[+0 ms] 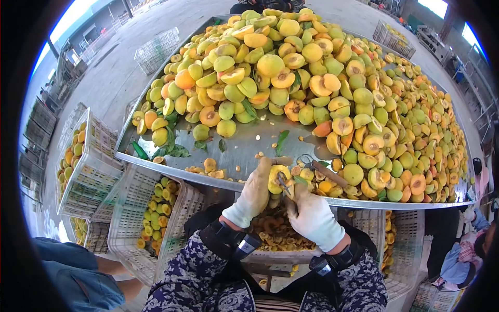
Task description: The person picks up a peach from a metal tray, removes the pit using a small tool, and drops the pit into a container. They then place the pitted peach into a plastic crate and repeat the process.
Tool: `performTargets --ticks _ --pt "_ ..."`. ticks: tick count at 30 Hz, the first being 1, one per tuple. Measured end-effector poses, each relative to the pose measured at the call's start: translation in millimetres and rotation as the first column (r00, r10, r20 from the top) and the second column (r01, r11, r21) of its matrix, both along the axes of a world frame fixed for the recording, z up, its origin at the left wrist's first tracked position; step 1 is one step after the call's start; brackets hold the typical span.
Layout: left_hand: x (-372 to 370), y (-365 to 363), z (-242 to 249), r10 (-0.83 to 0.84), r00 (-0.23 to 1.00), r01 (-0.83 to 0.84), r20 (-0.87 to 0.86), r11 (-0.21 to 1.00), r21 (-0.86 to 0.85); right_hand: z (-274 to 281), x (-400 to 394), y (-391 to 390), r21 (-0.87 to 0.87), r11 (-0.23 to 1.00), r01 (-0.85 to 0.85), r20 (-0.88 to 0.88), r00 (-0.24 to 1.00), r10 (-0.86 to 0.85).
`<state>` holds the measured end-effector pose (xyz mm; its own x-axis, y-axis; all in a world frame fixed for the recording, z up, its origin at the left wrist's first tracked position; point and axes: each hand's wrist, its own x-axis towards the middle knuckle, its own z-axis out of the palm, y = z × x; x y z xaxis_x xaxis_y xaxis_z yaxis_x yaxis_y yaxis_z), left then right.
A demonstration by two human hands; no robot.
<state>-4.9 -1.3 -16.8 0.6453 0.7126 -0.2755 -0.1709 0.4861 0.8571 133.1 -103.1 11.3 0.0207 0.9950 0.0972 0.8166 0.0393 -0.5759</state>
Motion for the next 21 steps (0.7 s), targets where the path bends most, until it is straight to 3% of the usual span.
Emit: performTargets --ticks 2,3,5,6,8,9,11,15,17,18,19,20,21 --pt "-1.0 2.8 -32.2 0.162 0.966 -0.078 -0.202 0.926 0.369 -1.9 0.6 -0.1 0.004 1.000 -0.029 0.003 1.000 0.029" --pt "-3.7 7.4 -44.6 0.161 0.966 -0.077 -0.204 0.927 0.368 -2.5 1.0 0.1 0.011 0.998 -0.059 0.010 0.998 0.059" --pt "-14.9 15.3 -53.7 0.193 0.916 0.156 -0.352 0.637 0.755 -4.1 -1.3 -1.9 0.023 0.997 -0.079 0.033 0.996 0.078" --pt "-18.8 17.8 -57.8 0.192 0.916 0.156 -0.353 0.638 0.754 -4.3 -1.5 -1.9 0.037 0.994 -0.103 0.062 0.993 0.101" --pt "-25.4 20.4 -54.4 0.232 0.917 0.243 -0.326 0.323 0.915 -7.8 -3.9 -4.1 0.041 0.993 -0.108 0.089 0.991 0.104" --pt "-28.3 22.7 -52.1 0.232 0.915 0.245 -0.329 0.328 0.912 -9.2 -4.5 -4.5 0.049 0.992 -0.119 0.123 0.986 0.112" --pt "-32.8 26.2 -44.9 0.198 0.803 0.528 -0.562 0.199 0.825 -11.6 -6.5 -6.8 0.041 0.993 -0.113 0.128 0.986 0.107" --pt "-27.3 28.0 -29.4 0.181 0.812 0.522 -0.555 0.203 0.829 -15.2 -6.4 -7.7 0.025 0.994 -0.109 0.151 0.983 0.105" --pt "-23.5 27.7 -21.1 0.259 0.869 0.452 -0.422 -0.067 0.890 -11.7 -9.1 -9.5 0.006 0.997 -0.076 0.098 0.992 0.075" --pt "-22.0 25.6 -15.3 0.254 0.870 0.453 -0.423 -0.071 0.888 -10.3 -9.1 -9.6 -0.011 0.999 -0.047 0.050 0.998 0.048" --pt "-17.5 20.7 5.2 0.063 0.833 0.468 -0.549 0.448 0.761 -11.5 -6.6 -7.8 -0.005 0.999 -0.040 0.049 0.998 0.040" --pt "-14.6 18.2 16.0 -0.171 0.812 0.430 -0.557 0.821 0.376 -14.7 -4.0 -6.0 -0.022 0.999 -0.036 -0.108 0.994 0.033" --pt "-14.8 18.6 10.1 -0.175 0.810 0.436 -0.560 0.818 0.376 -16.4 -1.6 -4.7 -0.040 0.998 -0.037 -0.262 0.965 0.025"
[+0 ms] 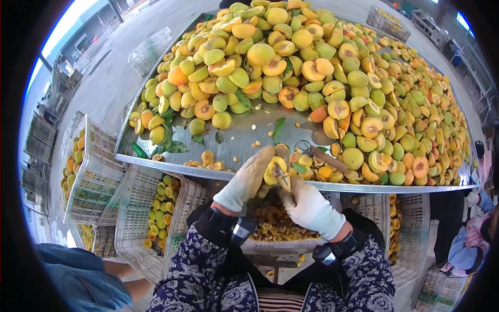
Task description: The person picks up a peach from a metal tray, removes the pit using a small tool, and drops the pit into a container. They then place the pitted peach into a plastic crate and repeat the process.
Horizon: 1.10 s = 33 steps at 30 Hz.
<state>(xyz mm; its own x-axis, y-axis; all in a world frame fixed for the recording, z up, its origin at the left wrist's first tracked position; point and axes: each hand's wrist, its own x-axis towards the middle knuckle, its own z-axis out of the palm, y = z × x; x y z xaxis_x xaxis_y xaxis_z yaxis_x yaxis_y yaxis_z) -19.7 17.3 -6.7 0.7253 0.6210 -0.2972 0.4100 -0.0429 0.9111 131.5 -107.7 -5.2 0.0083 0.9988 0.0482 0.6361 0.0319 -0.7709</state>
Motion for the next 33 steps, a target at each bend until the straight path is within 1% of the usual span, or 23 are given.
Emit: performTargets --ticks 2,3,5,7,8,9,10,12,13,15,16,18,19,21,22,24,26,27,28,29,30,31,33 --pt "-2.6 -3.7 -11.0 0.164 0.902 -0.047 0.399 0.957 -0.288 0.8 6.3 5.5 0.014 1.000 0.008 -0.067 0.998 -0.007" --pt "-1.8 -10.8 -15.0 0.163 0.903 -0.047 0.397 0.957 -0.287 1.0 8.2 7.8 0.028 1.000 0.010 -0.129 0.992 -0.007" --pt "9.6 -28.0 -2.8 0.323 0.792 -0.217 0.518 0.942 -0.255 5.0 8.7 8.2 -0.034 0.999 0.023 -0.102 0.994 -0.026" --pt "12.0 -27.0 -7.4 0.358 0.798 -0.256 0.485 0.929 -0.266 2.8 7.1 7.5 -0.072 0.997 0.021 -0.056 0.998 -0.025" --pt "13.4 -24.3 -12.9 0.234 0.825 -0.285 0.514 0.958 0.022 2.1 5.8 7.2 -0.078 0.997 0.023 -0.063 0.998 -0.028" --pt "14.2 -22.4 -17.5 0.106 0.856 -0.293 0.506 0.905 0.307 2.6 4.9 7.3 -0.083 0.996 0.018 0.002 1.000 -0.018" --pt "15.1 -18.9 -20.6 0.100 0.859 -0.285 0.502 0.908 0.306 3.7 4.8 8.8 -0.084 0.996 0.019 0.070 0.997 -0.014" --pt "15.3 -18.5 -26.5 -0.010 0.917 -0.274 0.399 0.712 0.647 5.4 4.9 8.2 -0.064 0.998 0.007 0.125 0.992 0.001" --pt "15.9 -20.0 -21.9 -0.014 0.918 -0.266 0.395 0.716 0.645 5.4 4.2 7.2 -0.035 0.999 0.000 0.177 0.984 0.006" --pt "18.9 -24.4 -7.8 0.176 0.886 -0.286 0.428 0.936 0.206 3.8 5.1 5.5 -0.001 1.000 -0.012 0.228 0.974 0.012" --pt "19.2 -25.7 -6.3 0.174 0.889 -0.280 0.424 0.938 0.203 1.7 4.5 3.1 0.033 0.999 -0.026 0.274 0.962 0.016" --pt "20.9 -25.6 -4.6 0.381 0.863 -0.315 0.330 0.919 -0.237 -2.5 5.5 0.4 0.123 0.990 -0.068 0.336 0.942 0.023" --pt "22.1 -23.6 -9.5 0.378 0.866 -0.311 0.326 0.920 -0.240 -4.4 6.1 -1.4 0.211 0.970 -0.119 0.400 0.916 0.025" --pt "25.4 -16.4 -22.6 0.121 0.882 -0.275 0.456 0.917 0.289 -6.7 5.7 -1.5 0.121 0.991 -0.065 0.341 0.940 0.020" --pt "28.2 -17.0 -19.0 0.118 0.882 -0.270 0.456 0.920 0.283 -7.9 6.0 -1.9 0.087 0.995 -0.039 0.330 0.944 0.008" --pt "30.9 -18.8 -7.2 0.297 0.923 -0.283 0.243 0.955 -0.091 -7.2 4.7 -4.1 0.055 0.998 -0.008 0.319 0.948 -0.010" --pt "21.9 -12.7 -33.0 0.277 0.927 -0.286 0.254 0.958 -0.001 3.3 9.3 2.8 -0.015 0.999 0.038 0.259 0.965 -0.033" --pt "19.8 -8.1 -39.3 0.264 0.930 -0.294 0.257 0.952 0.086 -0.5 11.6 4.3 -0.009 0.999 0.048 0.125 0.991 -0.046" --pt "19.6 -14.2 -3.8 0.349 0.896 -0.253 0.274 0.909 -0.332 1.1 12.4 5.7 0.011 0.999 0.048 -0.008 0.999 -0.048" --pt "21.3 -13.8 -2.0 0.355 0.886 -0.259 0.299 0.912 -0.317 2.2 12.7 7.6 0.026 0.999 0.043 -0.140 0.989 -0.039" --pt "22.5 -15.5 -3.5 0.394 0.845 -0.224 0.361 0.874 -0.431 0.1 13.7 8.5 -0.214 0.975 0.056 -0.352 0.927 -0.131" --pt "21.8 -16.9 -4.7 0.434 0.802 -0.173 0.411 0.826 -0.537 -6.0 17.8 5.9 -0.222 0.975 0.028 -0.418 0.900 -0.121" --pt "18.1 -14.4 -3.4 0.425 0.786 -0.146 0.450 0.834 -0.533 -8.0 23.7 2.1 0.014 0.996 0.092 -0.338 0.938 -0.082"
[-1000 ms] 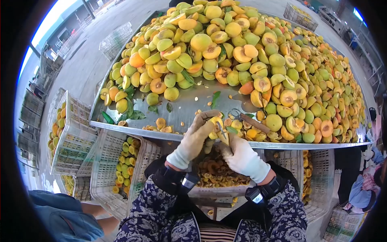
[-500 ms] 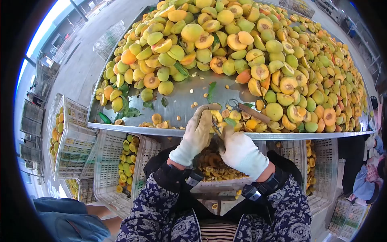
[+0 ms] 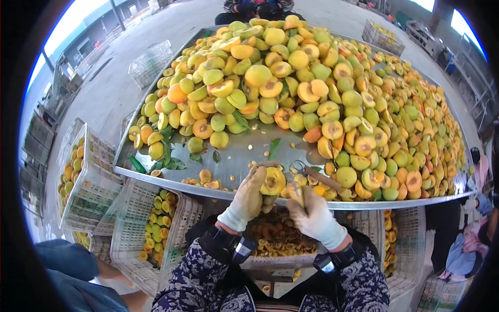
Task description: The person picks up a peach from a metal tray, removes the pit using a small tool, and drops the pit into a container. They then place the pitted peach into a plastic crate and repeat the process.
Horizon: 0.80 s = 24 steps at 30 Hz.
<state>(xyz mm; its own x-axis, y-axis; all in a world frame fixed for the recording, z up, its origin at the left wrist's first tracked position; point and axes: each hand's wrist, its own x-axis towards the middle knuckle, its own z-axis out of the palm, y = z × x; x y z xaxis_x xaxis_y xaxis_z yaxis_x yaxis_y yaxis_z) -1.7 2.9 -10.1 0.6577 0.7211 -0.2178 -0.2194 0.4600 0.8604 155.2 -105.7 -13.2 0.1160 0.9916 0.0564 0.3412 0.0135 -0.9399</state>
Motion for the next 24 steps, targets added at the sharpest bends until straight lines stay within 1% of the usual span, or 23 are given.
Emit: performTargets --ticks 1,2,4,5,6,7,8,9,10,11,13,14,16,17,20,21,22,24 --pt "-1.3 1.8 -1.1 0.009 1.000 -0.009 0.016 1.000 -0.011 7.5 5.4 -1.3 -0.035 0.998 0.046 0.091 0.995 -0.043" --pt "-3.1 2.9 -2.6 0.018 0.999 -0.017 0.029 1.000 -0.024 27.9 8.6 0.3 0.012 0.997 0.080 0.293 0.953 -0.080" --pt "-5.4 6.4 -4.4 0.024 0.999 -0.023 0.045 0.999 -0.036 30.2 20.7 12.0 0.250 0.956 0.155 0.531 0.803 -0.270" --pt "-5.5 7.9 -5.2 -0.021 0.999 0.022 0.043 1.000 -0.003 26.8 31.2 17.0 0.188 0.958 0.218 0.702 0.652 -0.287" --pt "-5.4 9.1 -5.8 -0.068 0.997 0.067 0.040 0.997 0.030 22.9 43.9 22.2 0.140 0.946 0.293 0.841 0.469 -0.270" --pt "-5.4 9.0 -6.4 -0.068 0.997 0.066 0.047 0.997 0.029 24.4 57.9 28.9 0.208 0.937 0.281 0.811 0.487 -0.326" --pt "-5.6 8.4 -6.7 -0.052 0.993 0.052 0.101 0.999 0.009 17.2 71.2 38.6 0.085 0.918 0.388 0.871 0.419 -0.258" --pt "-6.2 8.2 -6.5 -0.034 0.988 0.036 0.153 0.999 -0.010 12.2 77.2 40.5 0.177 0.913 0.367 0.887 0.342 -0.310" --pt "-7.2 8.3 -4.4 -0.030 0.987 0.031 0.156 0.999 -0.008 14.2 76.3 43.7 0.267 0.902 0.338 0.892 0.268 -0.364" --pt "-8.3 8.2 -1.4 -0.010 0.988 0.012 0.155 1.000 -0.007 15.2 70.8 44.7 0.270 0.903 0.335 0.891 0.268 -0.366" --pt "-11.1 9.5 -0.9 0.012 0.988 -0.011 0.153 1.000 -0.008 17.2 55.3 40.7 0.099 0.973 0.210 0.910 0.376 -0.173" --pt "-12.8 11.1 -2.4 0.005 0.986 -0.005 0.165 1.000 -0.001 10.1 54.5 40.1 0.099 0.973 0.207 0.911 0.375 -0.173" --pt "-16.6 13.0 -3.5 -0.002 0.984 0.002 0.176 1.000 0.004 -6.6 53.2 41.0 0.005 0.985 0.174 0.942 0.330 -0.063" --pt "-18.2 14.1 -3.1 -0.012 0.983 0.014 0.185 1.000 -0.005 -7.2 55.8 43.7 -0.061 0.977 0.202 0.936 0.352 -0.015" --pt "-21.3 15.6 -5.7 -0.011 0.980 0.015 0.197 1.000 -0.015 -6.3 57.5 51.5 -0.047 0.969 0.243 0.926 0.375 -0.049" --pt "-22.1 15.6 -7.3 -0.004 0.980 0.008 0.199 1.000 -0.018 -8.2 55.8 52.8 -0.042 0.976 0.215 0.945 0.326 -0.031" --pt "-23.6 15.0 -7.6 -0.010 0.981 0.014 0.196 1.000 -0.021 -8.7 53.1 52.8 -0.046 0.974 0.221 0.944 0.328 -0.030" --pt "-27.5 17.5 -9.2 -0.029 0.979 0.032 0.200 0.999 -0.011 -6.9 47.4 51.7 0.092 0.984 0.153 0.941 0.310 -0.136"
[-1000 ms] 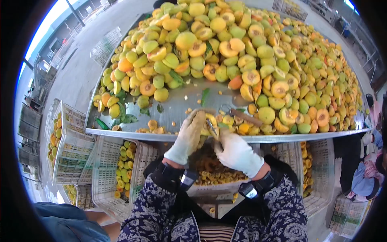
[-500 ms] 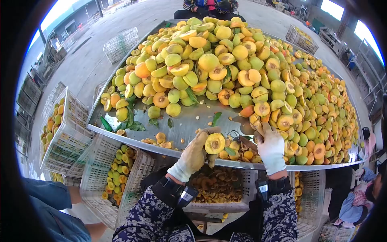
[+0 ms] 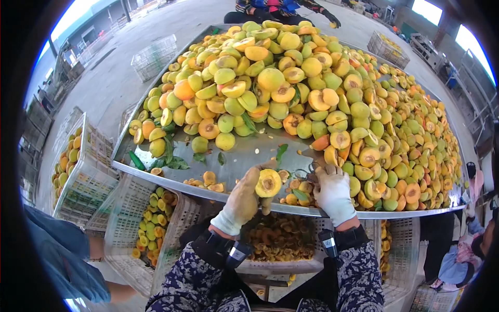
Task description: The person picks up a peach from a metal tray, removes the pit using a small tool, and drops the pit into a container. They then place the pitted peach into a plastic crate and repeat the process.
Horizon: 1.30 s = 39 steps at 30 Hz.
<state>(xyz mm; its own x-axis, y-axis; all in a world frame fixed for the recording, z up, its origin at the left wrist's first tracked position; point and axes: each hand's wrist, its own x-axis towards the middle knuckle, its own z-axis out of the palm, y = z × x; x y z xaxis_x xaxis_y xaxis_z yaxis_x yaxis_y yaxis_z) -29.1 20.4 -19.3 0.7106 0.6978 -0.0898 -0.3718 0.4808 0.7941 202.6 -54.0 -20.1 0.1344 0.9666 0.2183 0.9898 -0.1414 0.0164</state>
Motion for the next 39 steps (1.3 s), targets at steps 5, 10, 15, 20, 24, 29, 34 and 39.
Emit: performTargets --ticks 5,10,15,20,24,29,34,39 --pt "-6.1 2.5 0.7 0.044 0.998 -0.043 0.039 0.999 -0.016 48.3 -37.0 -26.8 0.215 0.970 -0.116 -0.581 0.783 0.223" --pt "-1.4 -3.1 9.8 0.065 0.998 -0.064 0.026 0.997 -0.042 51.7 -71.3 -38.2 0.172 0.959 -0.225 -0.607 0.743 0.283" --pt "6.5 -10.8 11.2 0.075 0.986 -0.035 -0.149 0.966 0.256 36.8 -76.6 -34.7 0.113 0.970 -0.214 -0.589 0.772 0.239" --pt "17.1 -14.3 -11.1 0.164 0.981 -0.138 -0.105 0.965 0.222 30.4 -78.0 -34.0 0.061 0.967 -0.248 -0.528 0.814 0.242" --pt "15.1 -13.9 -9.4 0.179 0.958 -0.094 -0.223 0.934 0.344 27.1 -77.0 -36.6 0.020 0.957 -0.289 -0.542 0.801 0.253" --pt "4.7 -1.5 -27.7 0.446 0.825 0.120 -0.347 0.461 0.879 31.3 -77.4 -39.7 -0.087 0.947 -0.308 -0.515 0.828 0.222" --pt "11.6 -8.5 -3.9 0.536 0.826 0.209 -0.175 -0.003 0.978 18.6 -78.5 -43.8 -0.046 0.948 -0.316 -0.501 0.828 0.252" --pt "15.4 1.5 -35.9 0.512 0.848 0.137 -0.136 0.036 0.990 15.3 -74.9 -41.5 -0.095 0.946 -0.311 -0.649 0.740 0.178"
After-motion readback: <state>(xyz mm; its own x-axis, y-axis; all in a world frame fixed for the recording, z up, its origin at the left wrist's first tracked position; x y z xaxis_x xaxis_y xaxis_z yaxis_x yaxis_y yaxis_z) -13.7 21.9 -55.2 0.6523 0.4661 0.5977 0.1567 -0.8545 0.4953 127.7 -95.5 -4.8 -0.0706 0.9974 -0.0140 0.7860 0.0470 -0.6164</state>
